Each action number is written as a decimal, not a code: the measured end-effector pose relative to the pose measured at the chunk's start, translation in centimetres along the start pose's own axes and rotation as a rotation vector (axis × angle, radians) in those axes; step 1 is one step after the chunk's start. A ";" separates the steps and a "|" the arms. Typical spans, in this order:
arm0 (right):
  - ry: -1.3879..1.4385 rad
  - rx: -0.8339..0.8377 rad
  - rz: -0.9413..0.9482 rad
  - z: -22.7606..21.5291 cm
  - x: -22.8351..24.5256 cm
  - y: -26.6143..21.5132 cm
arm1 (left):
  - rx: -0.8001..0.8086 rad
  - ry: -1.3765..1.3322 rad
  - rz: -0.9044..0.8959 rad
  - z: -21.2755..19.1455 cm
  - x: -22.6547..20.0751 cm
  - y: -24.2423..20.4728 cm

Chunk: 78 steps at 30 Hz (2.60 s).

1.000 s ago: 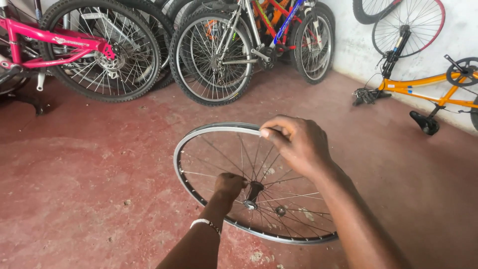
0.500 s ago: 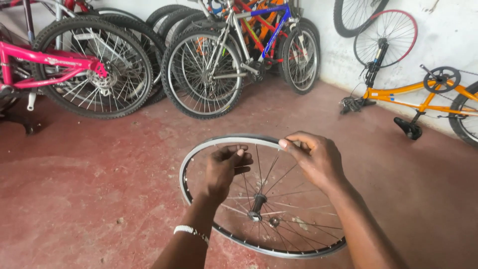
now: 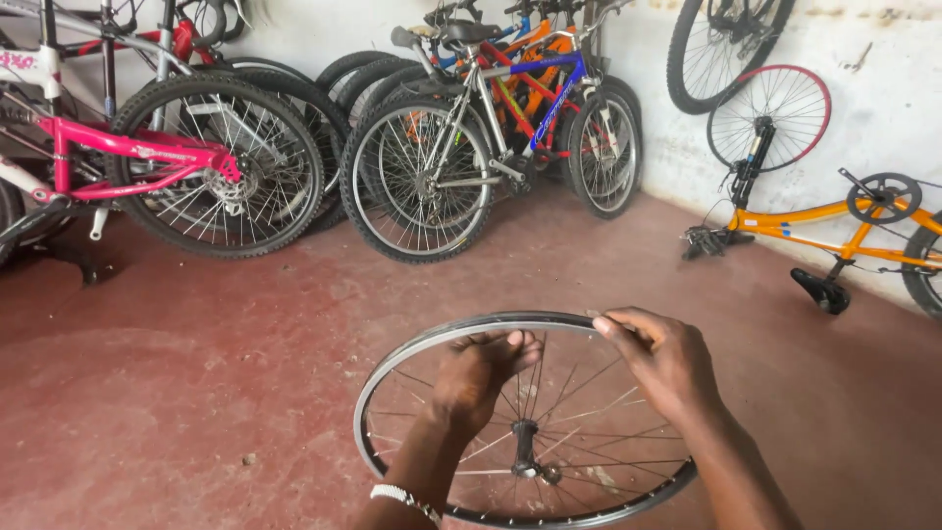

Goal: Inserting and threading metal spokes into a bicycle hub and rim to assemble a wheel.

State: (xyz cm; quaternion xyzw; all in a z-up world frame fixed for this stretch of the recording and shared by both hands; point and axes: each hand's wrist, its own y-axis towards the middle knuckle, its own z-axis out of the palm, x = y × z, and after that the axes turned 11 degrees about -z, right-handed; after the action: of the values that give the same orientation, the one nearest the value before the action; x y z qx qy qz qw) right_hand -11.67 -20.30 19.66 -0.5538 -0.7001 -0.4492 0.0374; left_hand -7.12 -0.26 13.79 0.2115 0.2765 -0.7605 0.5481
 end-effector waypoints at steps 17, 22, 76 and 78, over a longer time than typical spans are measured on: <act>0.001 -0.126 0.156 2.2 -5.1 -0.3 | -0.067 -0.100 -0.011 -0.2 -0.3 0.0; -0.110 -0.081 0.337 3.8 -7.5 0.2 | -0.055 0.055 0.042 -0.4 -0.1 -0.1; 0.448 0.056 0.683 5.1 3.7 4.1 | -0.174 0.111 -0.141 2.7 -4.5 -4.6; 0.398 0.041 0.641 5.7 3.2 3.9 | -0.150 0.074 -0.221 3.1 -4.6 -5.1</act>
State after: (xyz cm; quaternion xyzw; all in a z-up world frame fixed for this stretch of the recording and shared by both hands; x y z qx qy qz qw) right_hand -7.23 -14.21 20.35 -0.6459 -0.4791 -0.4994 0.3223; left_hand -10.59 2.32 19.98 0.1662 0.3741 -0.7852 0.4647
